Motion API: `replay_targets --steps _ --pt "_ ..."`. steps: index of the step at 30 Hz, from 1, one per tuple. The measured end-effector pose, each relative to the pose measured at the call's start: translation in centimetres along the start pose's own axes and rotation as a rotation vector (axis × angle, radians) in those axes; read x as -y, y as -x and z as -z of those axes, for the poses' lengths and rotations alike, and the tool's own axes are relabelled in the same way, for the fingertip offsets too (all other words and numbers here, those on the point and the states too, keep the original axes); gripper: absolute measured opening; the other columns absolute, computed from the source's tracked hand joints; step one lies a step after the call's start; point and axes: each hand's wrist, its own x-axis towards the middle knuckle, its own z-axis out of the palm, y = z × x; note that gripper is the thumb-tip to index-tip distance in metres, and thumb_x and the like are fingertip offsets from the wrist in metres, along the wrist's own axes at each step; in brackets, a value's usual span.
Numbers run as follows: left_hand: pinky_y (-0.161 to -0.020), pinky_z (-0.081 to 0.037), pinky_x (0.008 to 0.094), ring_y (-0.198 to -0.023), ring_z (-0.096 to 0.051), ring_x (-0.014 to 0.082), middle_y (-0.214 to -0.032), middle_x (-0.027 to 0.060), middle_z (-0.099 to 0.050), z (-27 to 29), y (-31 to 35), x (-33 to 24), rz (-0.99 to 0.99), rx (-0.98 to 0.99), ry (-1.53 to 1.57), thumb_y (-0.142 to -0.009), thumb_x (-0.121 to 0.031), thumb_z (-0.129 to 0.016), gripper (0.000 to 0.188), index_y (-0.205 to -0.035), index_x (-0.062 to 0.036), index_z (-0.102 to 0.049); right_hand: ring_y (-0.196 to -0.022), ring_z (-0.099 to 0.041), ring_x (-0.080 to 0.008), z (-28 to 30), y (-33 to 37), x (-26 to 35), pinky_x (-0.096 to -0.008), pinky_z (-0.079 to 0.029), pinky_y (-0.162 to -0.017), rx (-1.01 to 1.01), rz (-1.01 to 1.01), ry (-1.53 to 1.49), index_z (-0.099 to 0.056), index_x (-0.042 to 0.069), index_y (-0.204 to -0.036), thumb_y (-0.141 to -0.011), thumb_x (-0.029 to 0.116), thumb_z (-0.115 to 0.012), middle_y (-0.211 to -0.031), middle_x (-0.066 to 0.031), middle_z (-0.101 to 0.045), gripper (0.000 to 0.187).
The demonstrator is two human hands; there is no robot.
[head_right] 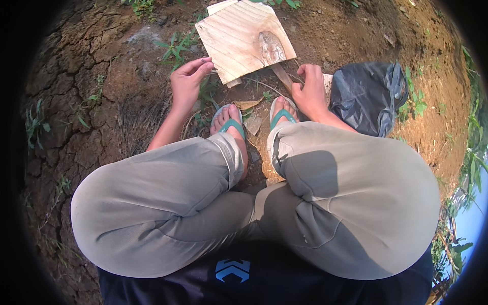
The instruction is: The person hammers nails into wooden boards while squatting on the ground. They hold the wood and nails by hand and strike the nails with a hammer to join the pieces together.
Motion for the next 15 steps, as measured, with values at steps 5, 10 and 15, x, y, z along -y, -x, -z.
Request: replay_targets --steps 5,10,15 --pt "-0.081 -0.055 0.0241 -0.089 -0.070 0.0100 -0.100 0.0078 -0.078 -0.5 -0.4 1.7 -0.075 0.039 -0.117 -0.091 -0.005 -0.075 0.017 -0.106 0.0010 -0.078 -0.110 -0.059 -0.0438 -1.1 3.9 -0.6 -0.0484 -0.048 -0.094 0.171 -0.236 0.085 -0.055 -0.002 -0.118 -0.079 0.016 -0.073 -0.112 -0.0273 -0.061 0.047" --pt "-0.080 -0.055 0.0248 -0.089 -0.071 0.0103 -0.100 0.0084 -0.078 -0.4 -0.4 2.0 -0.125 0.031 -0.089 -0.090 -0.005 -0.075 0.014 -0.102 -0.0007 -0.079 -0.100 -0.067 -0.0479 -1.3 3.7 -1.3 -0.0523 -0.051 -0.088 0.366 -0.349 -0.008 -0.054 -0.002 -0.125 -0.084 0.020 -0.070 -0.101 -0.0318 -0.068 0.049" --pt "-0.082 -0.054 0.0273 -0.090 -0.071 0.0136 -0.099 0.0094 -0.078 -0.4 0.0 1.4 -0.181 0.071 -0.227 -0.088 -0.007 -0.076 0.014 -0.101 -0.0049 -0.081 -0.097 -0.068 -0.0470 0.1 3.6 -0.2 -0.0508 -0.051 -0.087 0.322 -0.448 -0.009 -0.061 0.003 -0.119 -0.086 0.023 -0.065 -0.098 -0.0289 -0.069 0.039"
